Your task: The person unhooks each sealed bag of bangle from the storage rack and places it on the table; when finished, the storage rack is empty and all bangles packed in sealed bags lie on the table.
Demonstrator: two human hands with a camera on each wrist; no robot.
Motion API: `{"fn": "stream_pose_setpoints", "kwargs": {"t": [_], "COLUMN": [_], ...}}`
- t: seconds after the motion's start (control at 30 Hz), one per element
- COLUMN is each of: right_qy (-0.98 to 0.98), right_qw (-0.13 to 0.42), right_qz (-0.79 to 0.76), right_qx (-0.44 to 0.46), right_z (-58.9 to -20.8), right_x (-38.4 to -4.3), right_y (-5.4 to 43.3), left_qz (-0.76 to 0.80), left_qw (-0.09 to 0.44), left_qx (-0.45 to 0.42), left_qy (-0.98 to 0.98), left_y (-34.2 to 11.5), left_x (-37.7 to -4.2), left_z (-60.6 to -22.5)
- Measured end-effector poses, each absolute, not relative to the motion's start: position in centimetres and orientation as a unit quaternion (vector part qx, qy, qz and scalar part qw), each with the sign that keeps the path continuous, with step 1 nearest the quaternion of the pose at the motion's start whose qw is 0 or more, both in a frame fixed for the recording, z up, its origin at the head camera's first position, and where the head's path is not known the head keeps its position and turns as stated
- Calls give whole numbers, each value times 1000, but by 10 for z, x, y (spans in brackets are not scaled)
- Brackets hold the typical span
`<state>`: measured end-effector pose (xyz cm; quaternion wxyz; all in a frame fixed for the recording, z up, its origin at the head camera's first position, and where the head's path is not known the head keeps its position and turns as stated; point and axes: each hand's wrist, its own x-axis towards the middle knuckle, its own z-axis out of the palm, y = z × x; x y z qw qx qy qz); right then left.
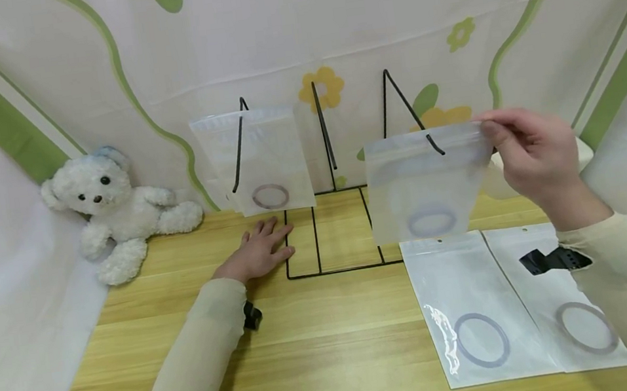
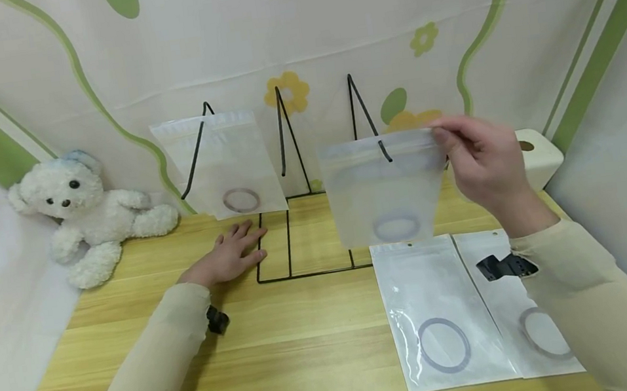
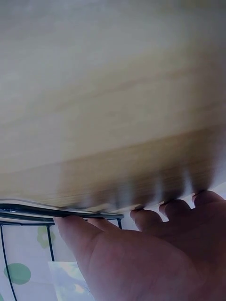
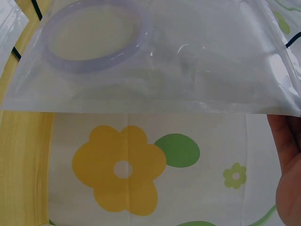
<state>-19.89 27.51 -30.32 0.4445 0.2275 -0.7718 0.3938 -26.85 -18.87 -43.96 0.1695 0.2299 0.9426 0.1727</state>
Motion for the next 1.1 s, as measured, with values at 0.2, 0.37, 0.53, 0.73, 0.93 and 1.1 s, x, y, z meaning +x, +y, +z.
{"fn": "stream_pose_setpoints", "kwargs": {"t": [0.2,0.37,0.53,0.73,0.93,1.1], "right_qy": [-768,-765,-764,-760,-749,-737], "right_qw": [448,449,453,455,468,469], "right_qz": [403,407,406,410,416,434], "right_qx": [218,217,217,218,216,220], "right_z": [-306,-304,-301,-298,-296,-293], "right_x": [-190,-183,-175,-167,-157,-148], "right_y": [276,273,269,266,262,257], "left_qz": [166,181,187,179,187,167], "left_qw": [169,169,153,152,163,160], "left_qx": [230,228,244,245,237,233], "left_qy": [944,942,939,941,939,945], "left_y": [-189,-194,-199,-201,-193,-189], "left_x": [-270,-278,-286,-290,-277,-271], "left_z": [-442,-456,-469,-474,-452,-445]}}
